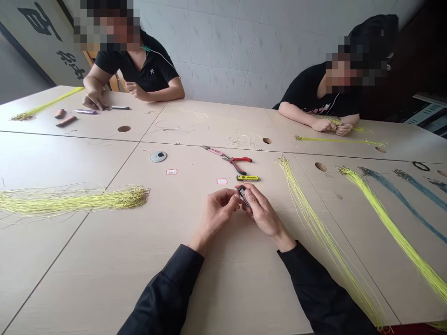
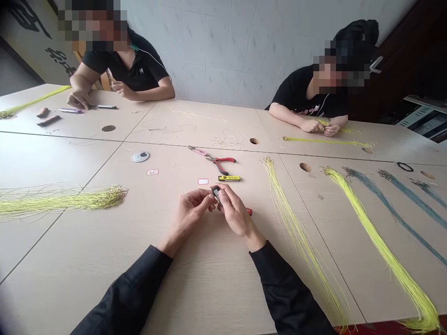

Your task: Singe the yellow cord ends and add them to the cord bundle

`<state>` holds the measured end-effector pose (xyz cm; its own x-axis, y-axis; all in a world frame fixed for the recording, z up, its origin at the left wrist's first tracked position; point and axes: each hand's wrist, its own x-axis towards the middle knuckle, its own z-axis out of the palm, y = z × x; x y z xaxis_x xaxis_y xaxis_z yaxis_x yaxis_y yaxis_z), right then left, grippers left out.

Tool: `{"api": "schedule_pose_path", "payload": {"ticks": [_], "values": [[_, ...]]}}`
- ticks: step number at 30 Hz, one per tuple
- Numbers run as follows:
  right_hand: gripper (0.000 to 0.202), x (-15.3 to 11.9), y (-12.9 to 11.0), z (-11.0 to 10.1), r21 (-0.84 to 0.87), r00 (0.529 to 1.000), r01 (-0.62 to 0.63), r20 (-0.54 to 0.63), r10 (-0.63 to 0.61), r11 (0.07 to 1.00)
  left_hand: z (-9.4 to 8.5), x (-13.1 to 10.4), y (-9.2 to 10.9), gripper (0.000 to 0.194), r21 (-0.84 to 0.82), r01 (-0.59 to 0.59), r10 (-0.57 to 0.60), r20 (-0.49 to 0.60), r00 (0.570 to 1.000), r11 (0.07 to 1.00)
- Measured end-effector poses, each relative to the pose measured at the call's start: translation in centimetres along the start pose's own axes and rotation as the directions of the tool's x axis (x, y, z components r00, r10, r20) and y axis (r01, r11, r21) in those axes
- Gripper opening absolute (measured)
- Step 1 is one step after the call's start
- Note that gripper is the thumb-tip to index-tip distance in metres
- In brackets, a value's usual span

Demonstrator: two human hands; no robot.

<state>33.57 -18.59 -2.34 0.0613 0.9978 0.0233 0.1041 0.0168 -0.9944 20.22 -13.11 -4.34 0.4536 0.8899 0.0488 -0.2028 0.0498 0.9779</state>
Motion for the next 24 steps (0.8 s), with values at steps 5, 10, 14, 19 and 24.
{"api": "schedule_pose_path", "payload": {"ticks": [5, 10, 14, 19, 24], "values": [[0.036, -0.12, 0.27, 0.04, -0.045, 0.999, 0.036, -0.003, -0.036, 0.998, 0.06, -0.30, 0.48, 0.018, 0.035, -0.010, 0.010, -0.001, 1.000, 0.999], [0.037, -0.17, 0.42, 0.08, -0.054, 0.999, 0.043, -0.019, -0.044, 0.998, -0.11, -0.32, 0.16, 0.021, 0.052, -0.027, 0.027, 0.009, 1.000, 0.998], [0.036, -0.23, 0.30, 0.12, -0.032, 0.999, 0.050, -0.016, -0.051, 0.998, -0.13, -0.30, 0.19, 0.024, 0.028, -0.042, 0.041, 0.032, 0.999, 0.999], [0.036, -0.24, -0.04, 0.32, -0.078, 0.998, 0.057, -0.032, -0.060, 0.995, -0.09, -0.38, 0.54, 0.027, 0.038, -0.055, 0.053, 0.045, 0.998, 0.998], [0.037, -0.37, -0.01, 0.37, -0.082, 0.997, 0.061, -0.035, -0.064, 0.995, -0.06, -0.48, 0.76, 0.026, 0.042, -0.053, 0.052, 0.042, 0.998, 0.998]]}}
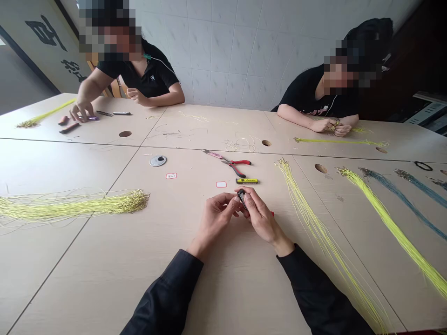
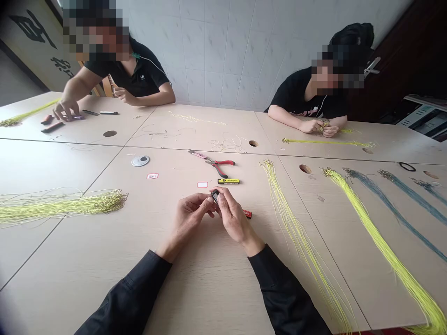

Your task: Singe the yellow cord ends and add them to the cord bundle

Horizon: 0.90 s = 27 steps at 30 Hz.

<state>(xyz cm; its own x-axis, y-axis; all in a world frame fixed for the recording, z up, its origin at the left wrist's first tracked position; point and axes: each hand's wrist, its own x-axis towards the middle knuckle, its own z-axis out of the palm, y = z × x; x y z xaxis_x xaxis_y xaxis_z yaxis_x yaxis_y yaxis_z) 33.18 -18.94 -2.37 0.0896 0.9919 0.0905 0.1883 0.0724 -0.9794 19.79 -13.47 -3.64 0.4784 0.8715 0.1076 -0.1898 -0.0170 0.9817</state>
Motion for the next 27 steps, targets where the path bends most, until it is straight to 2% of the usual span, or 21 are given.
{"api": "schedule_pose_path", "payload": {"ticks": [8, 13, 16, 24, 27], "values": [[0.035, -0.32, 0.56, -0.38, -0.105, 0.998, 0.065, 0.003, -0.065, 0.992, -0.02, -0.17, 0.10, 0.020, 0.037, -0.057, 0.057, -0.001, 0.998, 0.998], [0.034, -0.37, 0.49, -0.08, -0.119, 0.998, 0.059, 0.038, -0.055, 0.991, -0.17, -0.17, -0.42, 0.015, 0.087, -0.101, 0.106, -0.051, 0.993, 0.991], [0.034, -0.45, 0.31, 0.11, -0.089, 0.997, 0.061, 0.053, -0.057, 0.994, -0.30, -0.25, -0.62, 0.018, 0.089, -0.110, 0.117, -0.071, 0.991, 0.990], [0.032, -0.68, -0.12, 0.02, 0.055, 0.994, 0.043, 0.103, -0.049, 0.998, -0.37, -0.55, -0.33, 0.027, -0.044, -0.052, 0.051, -0.016, 0.999, 0.998], [0.031, -0.71, 0.21, 0.06, 0.133, 0.998, 0.013, 0.061, -0.022, 0.991, -0.03, -0.48, 0.15, 0.028, -0.015, -0.043, 0.043, -0.027, 0.999, 0.999]]}}
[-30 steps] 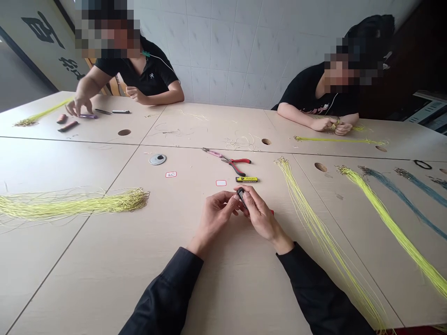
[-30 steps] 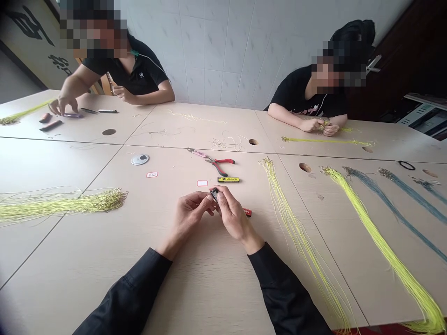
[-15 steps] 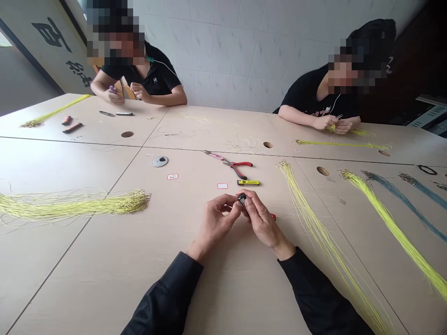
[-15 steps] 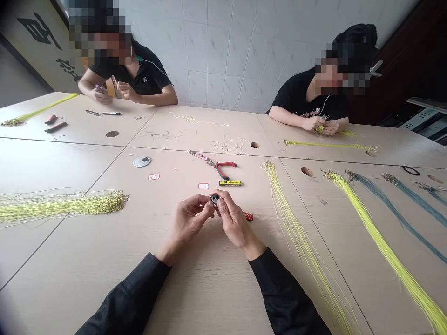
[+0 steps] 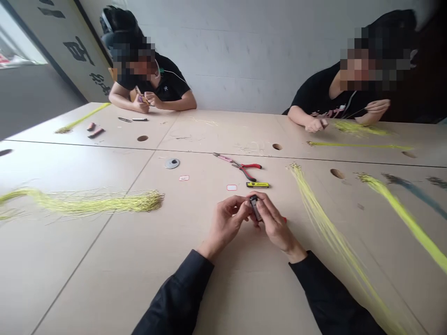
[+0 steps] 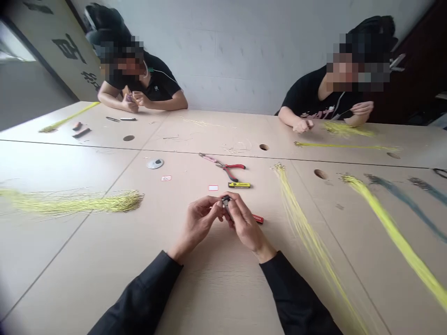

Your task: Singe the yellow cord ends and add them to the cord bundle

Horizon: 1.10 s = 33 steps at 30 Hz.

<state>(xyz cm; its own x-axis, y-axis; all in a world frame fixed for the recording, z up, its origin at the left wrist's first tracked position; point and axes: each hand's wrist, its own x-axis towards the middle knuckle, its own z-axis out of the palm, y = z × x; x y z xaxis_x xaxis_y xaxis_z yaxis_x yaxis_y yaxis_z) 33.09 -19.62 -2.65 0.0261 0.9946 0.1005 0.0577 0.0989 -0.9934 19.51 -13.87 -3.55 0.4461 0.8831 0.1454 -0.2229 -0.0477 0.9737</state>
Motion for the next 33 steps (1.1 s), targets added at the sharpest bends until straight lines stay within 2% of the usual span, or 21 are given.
{"api": "schedule_pose_path", "payload": {"ticks": [3, 5, 7, 10, 12, 15, 16, 18, 21, 27, 33], "values": [[0.029, 0.0, 0.5, -0.3, 0.114, 0.997, -0.014, -0.078, 0.023, 0.993, -0.2, 0.3, 0.3, 0.029, 0.092, -0.013, 0.022, -0.096, 0.995, 0.996], [0.028, 0.2, 0.8, -0.6, 0.179, 0.992, 0.000, -0.124, 0.022, 0.984, -1.3, 0.6, 0.5, 0.029, 0.186, -0.008, 0.045, -0.199, 0.979, 0.983], [0.030, 0.3, 1.0, -1.0, 0.203, 0.987, -0.001, -0.157, 0.033, 0.979, -3.4, 0.8, 1.0, 0.029, 0.288, 0.006, 0.081, -0.289, 0.954, 0.958], [0.036, 0.3, 0.9, -1.3, 0.175, 0.979, -0.055, -0.182, 0.087, 0.983, -8.6, 1.0, 2.8, 0.022, 0.486, 0.058, 0.161, -0.397, 0.904, 0.872], [0.037, 0.3, 0.7, -1.3, 0.141, 0.976, -0.078, -0.193, 0.105, 0.987, -12.9, 1.2, 4.5, 0.020, 0.659, 0.170, 0.191, -0.439, 0.878, 0.733], [0.039, 0.3, 0.4, -1.1, 0.096, 0.978, -0.087, -0.181, 0.103, 0.992, -18.5, 1.6, 7.0, 0.023, 0.852, 0.378, 0.137, -0.450, 0.882, 0.362], [0.040, 0.3, 0.3, -1.0, 0.083, 0.979, -0.093, -0.172, 0.106, 0.992, -19.9, 1.8, 7.6, 0.024, 0.879, 0.406, 0.076, -0.436, 0.897, 0.249], [0.040, 0.3, 0.3, -0.9, 0.062, 0.982, -0.108, -0.150, 0.116, 0.992, -21.7, 2.0, 8.5, 0.022, 0.903, 0.403, 0.003, -0.408, 0.913, 0.150], [0.040, 0.3, 0.4, -0.9, 0.035, 0.985, -0.112, -0.128, 0.115, 0.993, -22.6, 2.2, 8.7, 0.018, 0.928, 0.358, -0.060, -0.353, 0.934, 0.103], [0.041, 0.2, 0.7, -1.1, -0.018, 0.987, -0.094, -0.130, 0.091, 0.995, -22.4, 2.6, 8.3, 0.010, 0.951, 0.308, -0.137, -0.302, 0.943, 0.030], [0.042, 0.1, 0.6, -1.2, -0.014, 0.987, -0.094, -0.130, 0.092, 0.995, -22.3, 2.4, 8.7, 0.019, 0.958, 0.287, -0.134, -0.283, 0.950, 0.011]]}}
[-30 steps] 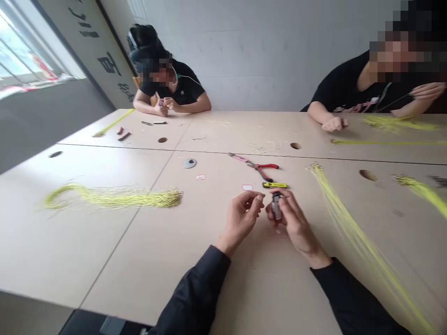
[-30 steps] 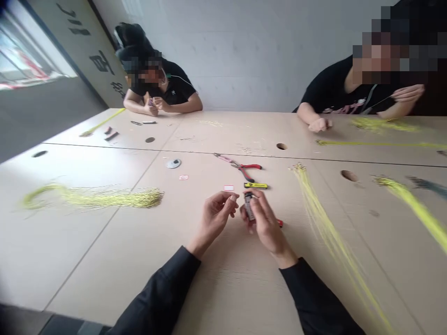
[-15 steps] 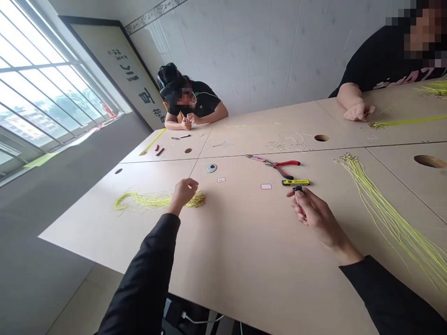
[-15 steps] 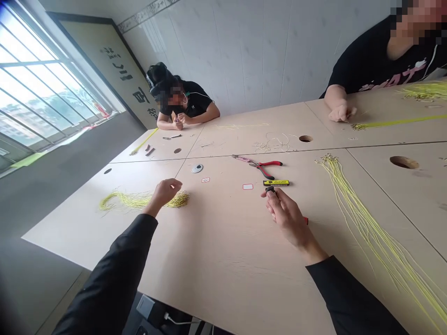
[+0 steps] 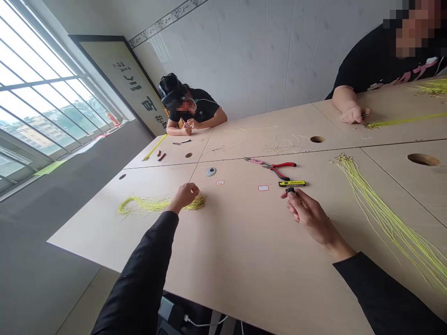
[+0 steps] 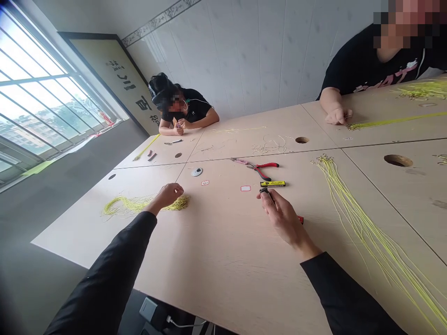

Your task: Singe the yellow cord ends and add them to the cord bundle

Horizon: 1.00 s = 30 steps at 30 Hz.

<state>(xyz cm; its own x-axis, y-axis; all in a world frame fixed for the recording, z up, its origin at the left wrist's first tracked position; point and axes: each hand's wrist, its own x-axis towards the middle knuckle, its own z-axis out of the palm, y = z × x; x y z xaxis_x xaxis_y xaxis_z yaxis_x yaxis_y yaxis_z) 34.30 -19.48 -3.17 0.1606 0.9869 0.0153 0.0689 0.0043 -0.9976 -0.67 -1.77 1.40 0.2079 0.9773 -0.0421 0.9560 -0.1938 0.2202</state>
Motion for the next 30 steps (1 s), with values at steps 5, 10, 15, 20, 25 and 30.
{"api": "schedule_pose_path", "payload": {"ticks": [5, 10, 15, 20, 25, 30], "values": [[0.044, 0.2, 0.1, -0.1, -0.010, 1.000, 0.003, -0.005, -0.003, 1.000, 0.1, -0.4, 0.0, 0.020, 0.009, 0.003, -0.003, -0.017, 1.000, 1.000], [0.045, 0.3, 0.3, -0.1, -0.011, 1.000, -0.005, -0.013, 0.005, 1.000, 0.3, -0.6, 0.2, 0.020, 0.036, -0.014, 0.016, -0.040, 0.999, 0.999], [0.044, 0.3, 0.4, 0.0, 0.014, 1.000, 0.000, -0.016, 0.000, 1.000, -0.3, -0.7, 0.9, 0.017, 0.048, -0.107, 0.108, -0.025, 0.994, 0.993], [0.045, 0.2, 0.0, 0.0, 0.223, 0.997, -0.050, 0.069, 0.035, 0.974, -0.2, -2.1, 5.7, 0.015, -0.168, -0.210, 0.201, -0.068, 0.977, 0.963], [0.043, -0.2, -0.7, 0.3, 0.251, 0.989, -0.073, 0.144, 0.037, 0.965, 3.2, -6.7, 15.3, 0.022, -0.737, -0.252, 0.219, -0.143, 0.965, 0.627], [0.045, -0.5, -1.3, 0.6, 0.152, 0.991, -0.059, 0.131, 0.039, 0.987, 6.2, -8.9, 21.1, 0.017, -0.876, -0.221, 0.120, -0.187, 0.975, 0.428]]}}
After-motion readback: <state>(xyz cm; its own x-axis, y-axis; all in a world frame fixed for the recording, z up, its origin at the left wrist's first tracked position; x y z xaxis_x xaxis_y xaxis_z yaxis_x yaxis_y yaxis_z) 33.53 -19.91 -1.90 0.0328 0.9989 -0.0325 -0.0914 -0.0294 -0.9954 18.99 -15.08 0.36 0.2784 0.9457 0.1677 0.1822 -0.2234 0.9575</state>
